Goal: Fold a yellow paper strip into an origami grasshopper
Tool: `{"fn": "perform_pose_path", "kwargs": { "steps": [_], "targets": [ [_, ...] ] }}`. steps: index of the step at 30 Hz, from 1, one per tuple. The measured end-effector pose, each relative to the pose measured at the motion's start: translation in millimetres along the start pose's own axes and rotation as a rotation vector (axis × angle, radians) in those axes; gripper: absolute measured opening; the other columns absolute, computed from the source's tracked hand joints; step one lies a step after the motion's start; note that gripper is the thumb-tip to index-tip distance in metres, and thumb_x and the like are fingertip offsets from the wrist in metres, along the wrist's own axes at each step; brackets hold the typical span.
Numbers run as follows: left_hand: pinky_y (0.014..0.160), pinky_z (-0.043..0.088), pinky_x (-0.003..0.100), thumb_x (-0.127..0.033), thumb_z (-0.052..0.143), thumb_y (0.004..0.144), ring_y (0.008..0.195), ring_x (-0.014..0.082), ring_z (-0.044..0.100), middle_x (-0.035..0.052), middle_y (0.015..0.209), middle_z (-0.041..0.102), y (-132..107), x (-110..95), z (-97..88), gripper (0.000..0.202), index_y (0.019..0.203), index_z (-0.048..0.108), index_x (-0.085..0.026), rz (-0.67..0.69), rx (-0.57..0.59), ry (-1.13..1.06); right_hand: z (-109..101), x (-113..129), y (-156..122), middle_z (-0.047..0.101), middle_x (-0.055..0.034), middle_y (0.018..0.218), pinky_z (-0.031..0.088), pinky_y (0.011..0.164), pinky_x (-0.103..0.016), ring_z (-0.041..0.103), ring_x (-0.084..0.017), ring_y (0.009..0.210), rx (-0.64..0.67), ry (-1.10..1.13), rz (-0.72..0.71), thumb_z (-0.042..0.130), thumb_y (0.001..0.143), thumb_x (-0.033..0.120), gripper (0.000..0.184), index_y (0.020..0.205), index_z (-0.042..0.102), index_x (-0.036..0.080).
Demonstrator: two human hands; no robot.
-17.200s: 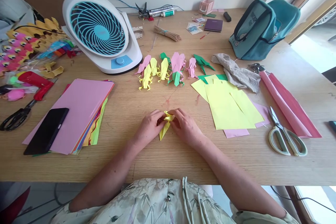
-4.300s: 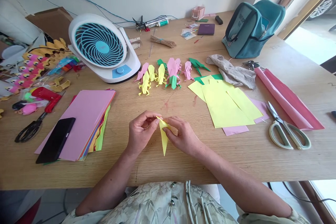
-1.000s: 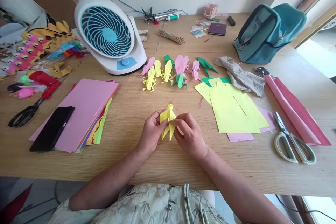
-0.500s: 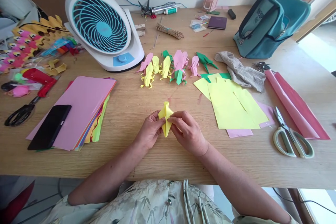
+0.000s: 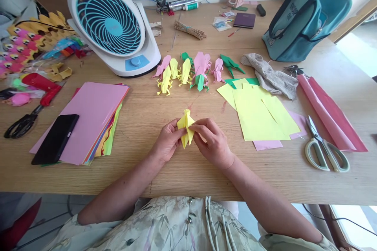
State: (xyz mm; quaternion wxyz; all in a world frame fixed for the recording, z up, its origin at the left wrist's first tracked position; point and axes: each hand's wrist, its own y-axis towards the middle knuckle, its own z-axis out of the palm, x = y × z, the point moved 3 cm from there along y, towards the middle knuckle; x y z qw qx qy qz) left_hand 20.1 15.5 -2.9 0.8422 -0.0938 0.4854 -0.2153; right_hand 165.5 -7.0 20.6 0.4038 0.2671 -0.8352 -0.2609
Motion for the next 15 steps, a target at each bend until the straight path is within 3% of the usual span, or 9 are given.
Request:
{"fn": "perform_pose_path", "kwargs": {
  "steps": [4,8,11,15],
  "targets": [
    [0.056,0.054,0.021,-0.043,0.09,0.06,0.06,0.009,0.06,-0.0017,0.077,0.066,0.0,1.6,1.2,0.052,0.093,0.062,-0.014,0.006,0.052,0.005,1.5,-0.7,-1.3,0.063,-0.0084,0.1,0.054,0.077,-0.034,0.064,-0.019,0.089,0.013,-0.015,-0.013,0.06,0.087,0.003,0.03,0.11,0.063,0.023],
    [0.061,0.056,0.022,-0.035,0.088,0.066,0.066,0.0101,0.063,-0.0003,0.085,0.067,2.3,2.3,-2.4,0.05,0.104,0.062,-0.016,-0.055,0.118,-0.009,2.4,-2.9,-1.4,0.062,-0.0081,0.1,0.054,0.077,-0.035,0.063,-0.019,0.09,0.019,-0.021,0.009,0.059,0.088,0.004,0.029,0.109,0.063,0.023],
    [0.07,0.058,0.025,-0.025,0.083,0.071,0.076,0.0118,0.066,0.0016,0.095,0.068,4.1,0.8,-5.2,0.048,0.114,0.063,-0.019,-0.109,0.189,-0.036,2.2,-5.1,-0.5,0.061,-0.0077,0.1,0.054,0.076,-0.034,0.062,-0.019,0.088,0.027,-0.021,0.021,0.058,0.089,0.004,0.027,0.108,0.063,0.023],
    [0.089,0.055,0.031,-0.01,0.078,0.069,0.101,0.0174,0.066,0.0042,0.117,0.067,3.2,-3.5,-4.0,0.064,0.128,0.058,-0.025,-0.16,0.292,-0.057,1.6,-9.5,0.5,0.06,-0.0071,0.098,0.053,0.073,-0.033,0.062,-0.018,0.086,0.03,-0.02,0.057,0.057,0.09,0.006,0.024,0.105,0.062,0.023]
  ]
}}
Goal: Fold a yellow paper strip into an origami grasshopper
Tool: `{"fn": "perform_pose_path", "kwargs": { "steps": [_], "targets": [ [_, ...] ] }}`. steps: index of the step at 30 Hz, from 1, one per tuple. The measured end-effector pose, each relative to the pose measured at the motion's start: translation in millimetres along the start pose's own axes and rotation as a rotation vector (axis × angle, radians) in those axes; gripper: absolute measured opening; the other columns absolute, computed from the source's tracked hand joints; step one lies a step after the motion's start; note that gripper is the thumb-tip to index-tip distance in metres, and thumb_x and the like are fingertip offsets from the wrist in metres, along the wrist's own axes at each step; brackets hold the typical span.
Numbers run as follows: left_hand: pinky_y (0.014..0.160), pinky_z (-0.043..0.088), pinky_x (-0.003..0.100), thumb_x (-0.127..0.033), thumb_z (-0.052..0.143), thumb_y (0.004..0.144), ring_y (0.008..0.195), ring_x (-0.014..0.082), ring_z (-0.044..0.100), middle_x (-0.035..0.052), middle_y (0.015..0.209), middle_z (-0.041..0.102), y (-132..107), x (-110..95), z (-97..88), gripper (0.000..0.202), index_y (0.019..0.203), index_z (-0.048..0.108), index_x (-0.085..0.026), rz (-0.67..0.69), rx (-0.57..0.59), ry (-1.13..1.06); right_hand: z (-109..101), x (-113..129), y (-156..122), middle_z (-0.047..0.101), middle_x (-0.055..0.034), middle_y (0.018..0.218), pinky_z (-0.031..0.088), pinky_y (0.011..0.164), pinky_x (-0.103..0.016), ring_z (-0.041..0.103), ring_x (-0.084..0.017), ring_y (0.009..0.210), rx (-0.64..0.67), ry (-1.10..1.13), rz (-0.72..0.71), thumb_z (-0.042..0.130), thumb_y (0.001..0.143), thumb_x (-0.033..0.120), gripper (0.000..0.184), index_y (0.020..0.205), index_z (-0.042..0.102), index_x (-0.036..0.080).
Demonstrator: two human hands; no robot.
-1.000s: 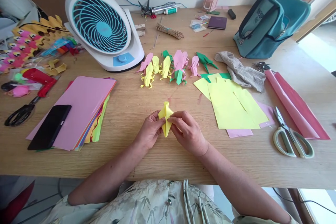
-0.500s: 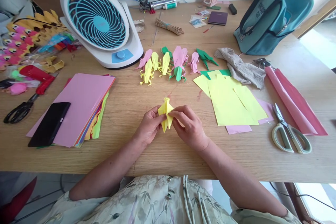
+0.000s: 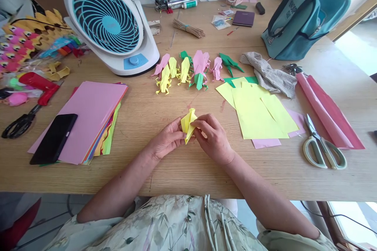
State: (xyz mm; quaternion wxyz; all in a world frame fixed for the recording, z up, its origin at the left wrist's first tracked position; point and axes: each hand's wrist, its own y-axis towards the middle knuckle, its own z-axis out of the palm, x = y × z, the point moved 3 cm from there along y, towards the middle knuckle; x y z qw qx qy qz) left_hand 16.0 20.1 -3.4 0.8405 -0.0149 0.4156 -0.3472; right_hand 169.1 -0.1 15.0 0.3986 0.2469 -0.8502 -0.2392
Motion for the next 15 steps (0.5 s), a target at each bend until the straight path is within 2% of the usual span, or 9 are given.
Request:
{"fn": "perform_pose_path", "kwargs": {
  "steps": [4,8,15],
  "targets": [
    [0.097,0.05,0.032,-0.005,0.078,0.067,0.116,0.0198,0.06,0.0066,0.133,0.06,0.0,-0.5,2.9,0.082,0.14,0.048,-0.027,0.009,0.031,0.049,0.3,-2.3,0.2,0.059,-0.007,0.097,0.052,0.071,-0.033,0.061,-0.018,0.083,0.012,-0.012,0.017,0.057,0.09,0.007,0.022,0.103,0.062,0.023],
    [0.097,0.05,0.032,-0.006,0.081,0.065,0.114,0.0211,0.06,0.0091,0.131,0.061,2.7,3.9,0.2,0.095,0.148,0.039,-0.024,0.063,-0.038,0.132,1.3,-1.9,0.4,0.059,-0.0067,0.096,0.051,0.07,-0.032,0.06,-0.017,0.082,0.03,-0.011,0.007,0.055,0.091,0.007,0.021,0.103,0.062,0.023],
    [0.091,0.054,0.035,-0.007,0.074,0.069,0.108,0.0222,0.064,0.0098,0.129,0.062,1.9,5.2,2.5,0.088,0.148,0.039,-0.023,0.036,-0.09,0.123,2.3,-1.1,0.4,0.058,-0.0073,0.095,0.051,0.067,-0.032,0.058,-0.017,0.08,0.038,-0.002,-0.007,0.055,0.091,0.008,0.022,0.105,0.062,0.022]
  ]
}}
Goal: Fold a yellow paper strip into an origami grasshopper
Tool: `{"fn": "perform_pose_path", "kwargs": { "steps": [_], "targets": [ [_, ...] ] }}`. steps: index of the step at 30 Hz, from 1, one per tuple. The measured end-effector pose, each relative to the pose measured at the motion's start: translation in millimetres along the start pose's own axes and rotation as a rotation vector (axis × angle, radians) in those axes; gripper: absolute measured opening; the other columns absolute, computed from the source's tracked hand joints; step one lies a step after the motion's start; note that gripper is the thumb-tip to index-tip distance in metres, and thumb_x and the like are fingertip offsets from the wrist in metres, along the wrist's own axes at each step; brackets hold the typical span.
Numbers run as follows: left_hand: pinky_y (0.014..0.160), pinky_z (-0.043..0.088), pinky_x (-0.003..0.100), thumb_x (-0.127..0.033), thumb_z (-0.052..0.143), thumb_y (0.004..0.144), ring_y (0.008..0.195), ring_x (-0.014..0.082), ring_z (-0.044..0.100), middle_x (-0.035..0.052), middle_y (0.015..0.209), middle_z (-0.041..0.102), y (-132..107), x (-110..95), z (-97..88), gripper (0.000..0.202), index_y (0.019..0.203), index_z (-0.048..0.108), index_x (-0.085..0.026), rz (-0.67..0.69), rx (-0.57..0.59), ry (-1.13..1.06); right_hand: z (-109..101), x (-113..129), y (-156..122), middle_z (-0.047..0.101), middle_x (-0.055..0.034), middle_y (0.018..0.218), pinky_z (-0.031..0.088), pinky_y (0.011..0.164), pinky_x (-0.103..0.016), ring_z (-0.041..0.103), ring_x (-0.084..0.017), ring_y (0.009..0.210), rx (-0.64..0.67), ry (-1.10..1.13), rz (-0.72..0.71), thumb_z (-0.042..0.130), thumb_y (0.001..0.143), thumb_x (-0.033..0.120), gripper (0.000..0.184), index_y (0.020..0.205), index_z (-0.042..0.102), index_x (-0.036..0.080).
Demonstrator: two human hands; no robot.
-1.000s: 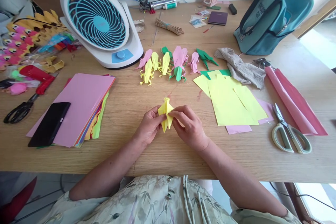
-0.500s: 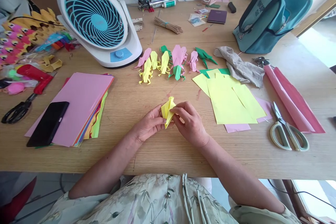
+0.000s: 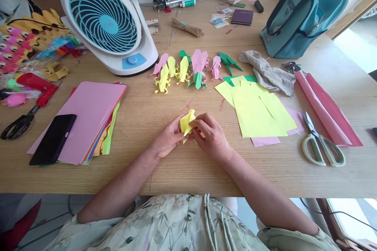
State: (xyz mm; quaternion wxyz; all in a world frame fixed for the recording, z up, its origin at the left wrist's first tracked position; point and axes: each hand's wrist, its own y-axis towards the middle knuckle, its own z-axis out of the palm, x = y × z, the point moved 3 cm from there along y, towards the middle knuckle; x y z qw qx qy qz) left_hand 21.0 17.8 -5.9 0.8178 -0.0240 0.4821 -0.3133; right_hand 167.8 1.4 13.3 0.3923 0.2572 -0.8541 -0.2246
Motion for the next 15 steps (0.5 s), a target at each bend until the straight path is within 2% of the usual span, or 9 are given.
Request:
{"fn": "perform_pose_path", "kwargs": {
  "steps": [4,10,15],
  "targets": [
    [0.09,0.056,0.033,-0.003,0.069,0.068,0.105,0.0199,0.065,0.0082,0.128,0.063,-0.3,-1.6,0.3,0.083,0.145,0.043,-0.023,-0.007,-0.031,-0.049,0.6,0.3,-0.3,0.059,-0.0081,0.097,0.052,0.069,-0.033,0.059,-0.018,0.082,0.022,-0.003,-0.016,0.054,0.091,0.008,0.023,0.107,0.062,0.023],
    [0.089,0.056,0.031,-0.001,0.067,0.067,0.102,0.0178,0.066,0.0044,0.121,0.067,1.4,-2.0,-1.6,0.067,0.13,0.056,-0.022,-0.002,-0.042,-0.101,0.4,-0.7,-0.5,0.06,-0.0095,0.101,0.053,0.073,-0.033,0.062,-0.019,0.09,0.043,-0.001,-0.04,0.053,0.092,0.009,0.025,0.111,0.062,0.023],
    [0.09,0.055,0.029,-0.004,0.068,0.069,0.1,0.0162,0.067,0.0029,0.116,0.069,1.3,-3.0,-2.8,0.061,0.127,0.059,-0.022,0.004,-0.052,-0.116,-0.5,1.3,0.6,0.062,-0.01,0.103,0.054,0.075,-0.034,0.062,-0.019,0.092,0.066,-0.007,-0.056,0.053,0.092,0.008,0.026,0.112,0.063,0.022]
  ]
}}
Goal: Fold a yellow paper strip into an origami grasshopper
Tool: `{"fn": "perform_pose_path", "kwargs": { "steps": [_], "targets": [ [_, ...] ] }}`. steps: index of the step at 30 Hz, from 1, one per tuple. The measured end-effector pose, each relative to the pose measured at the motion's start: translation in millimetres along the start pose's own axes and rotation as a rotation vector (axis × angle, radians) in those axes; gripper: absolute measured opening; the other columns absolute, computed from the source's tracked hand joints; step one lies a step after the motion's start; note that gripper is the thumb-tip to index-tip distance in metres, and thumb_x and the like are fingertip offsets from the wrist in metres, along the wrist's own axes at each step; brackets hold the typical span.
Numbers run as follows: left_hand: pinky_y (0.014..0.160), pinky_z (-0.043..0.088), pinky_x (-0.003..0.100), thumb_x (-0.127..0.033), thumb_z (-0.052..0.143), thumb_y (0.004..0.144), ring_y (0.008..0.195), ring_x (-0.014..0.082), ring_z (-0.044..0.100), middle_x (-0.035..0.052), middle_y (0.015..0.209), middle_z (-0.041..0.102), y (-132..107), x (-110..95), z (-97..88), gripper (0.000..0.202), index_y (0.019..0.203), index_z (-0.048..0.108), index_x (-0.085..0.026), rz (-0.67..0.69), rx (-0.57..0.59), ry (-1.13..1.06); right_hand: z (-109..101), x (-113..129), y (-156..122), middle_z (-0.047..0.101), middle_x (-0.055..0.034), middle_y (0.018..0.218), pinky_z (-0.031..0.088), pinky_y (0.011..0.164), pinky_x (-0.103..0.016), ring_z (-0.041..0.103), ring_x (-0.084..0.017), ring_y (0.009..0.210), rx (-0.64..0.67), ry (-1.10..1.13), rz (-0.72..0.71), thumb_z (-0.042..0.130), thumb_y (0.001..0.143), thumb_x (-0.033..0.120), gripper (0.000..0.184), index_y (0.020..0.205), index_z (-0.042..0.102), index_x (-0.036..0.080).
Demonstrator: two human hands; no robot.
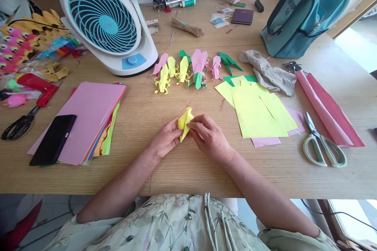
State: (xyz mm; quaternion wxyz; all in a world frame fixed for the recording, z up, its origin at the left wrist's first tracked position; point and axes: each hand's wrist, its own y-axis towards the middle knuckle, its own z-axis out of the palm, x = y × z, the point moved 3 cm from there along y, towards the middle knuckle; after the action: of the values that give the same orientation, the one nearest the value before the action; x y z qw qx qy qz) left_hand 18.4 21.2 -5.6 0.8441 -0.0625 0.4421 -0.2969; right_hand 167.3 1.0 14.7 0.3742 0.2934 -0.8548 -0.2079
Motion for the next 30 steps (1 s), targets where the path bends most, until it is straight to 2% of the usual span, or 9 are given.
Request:
{"fn": "perform_pose_path", "kwargs": {
  "steps": [9,15,19,25,27,30],
  "targets": [
    [0.092,0.056,0.032,-0.009,0.062,0.073,0.103,0.0189,0.068,0.0034,0.11,0.071,3,1,-4.1,0.049,0.121,0.062,-0.019,-0.041,0.054,-0.107,-3,-1,0,0.061,-0.0108,0.104,0.055,0.077,-0.037,0.063,-0.021,0.095,-0.009,0.012,-0.018,0.053,0.092,0.009,0.03,0.116,0.063,0.023],
    [0.096,0.055,0.032,-0.014,0.064,0.082,0.106,0.0175,0.066,0.0025,0.117,0.069,0,-3,-0.9,0.057,0.137,0.055,-0.025,-0.008,0.089,-0.091,-2,0,-1,0.061,-0.0121,0.106,0.054,0.079,-0.039,0.06,-0.022,0.096,0.023,-0.003,-0.015,0.054,0.091,0.008,0.032,0.117,0.064,0.022],
    [0.101,0.052,0.031,-0.011,0.07,0.08,0.114,0.0176,0.063,0.0021,0.125,0.066,-3,-5,2.6,0.067,0.141,0.051,-0.029,0.015,0.108,-0.042,-3,0,-1,0.062,-0.0113,0.105,0.053,0.078,-0.04,0.059,-0.023,0.094,0.014,-0.022,-0.039,0.054,0.09,0.008,0.033,0.118,0.064,0.024],
    [0.102,0.052,0.032,-0.009,0.074,0.077,0.117,0.0178,0.062,0.0015,0.133,0.063,-1,-4,1.3,0.073,0.141,0.051,-0.033,0.044,0.134,-0.007,-4,2,1,0.062,-0.0108,0.104,0.053,0.077,-0.042,0.059,-0.023,0.092,-0.004,-0.024,-0.054,0.056,0.089,0.008,0.033,0.116,0.065,0.025],
    [0.102,0.052,0.032,-0.009,0.074,0.076,0.116,0.0182,0.063,0.002,0.134,0.062,-1,-4,1.6,0.074,0.141,0.05,-0.033,0.058,0.138,0.002,-7,3,2,0.061,-0.0109,0.104,0.053,0.078,-0.041,0.06,-0.023,0.094,-0.035,0.026,-0.012,0.056,0.09,0.009,0.031,0.115,0.065,0.024],
    [0.103,0.051,0.035,-0.012,0.075,0.077,0.115,0.0206,0.066,0.004,0.135,0.061,-4,-6,4.2,0.079,0.146,0.042,-0.034,0.072,0.147,0.036,-12,-3,4,0.061,-0.0103,0.104,0.054,0.081,-0.041,0.061,-0.022,0.095,-0.15,0.112,0.158,0.058,0.092,0.017,0.022,0.112,0.065,0.023]
  ]
}}
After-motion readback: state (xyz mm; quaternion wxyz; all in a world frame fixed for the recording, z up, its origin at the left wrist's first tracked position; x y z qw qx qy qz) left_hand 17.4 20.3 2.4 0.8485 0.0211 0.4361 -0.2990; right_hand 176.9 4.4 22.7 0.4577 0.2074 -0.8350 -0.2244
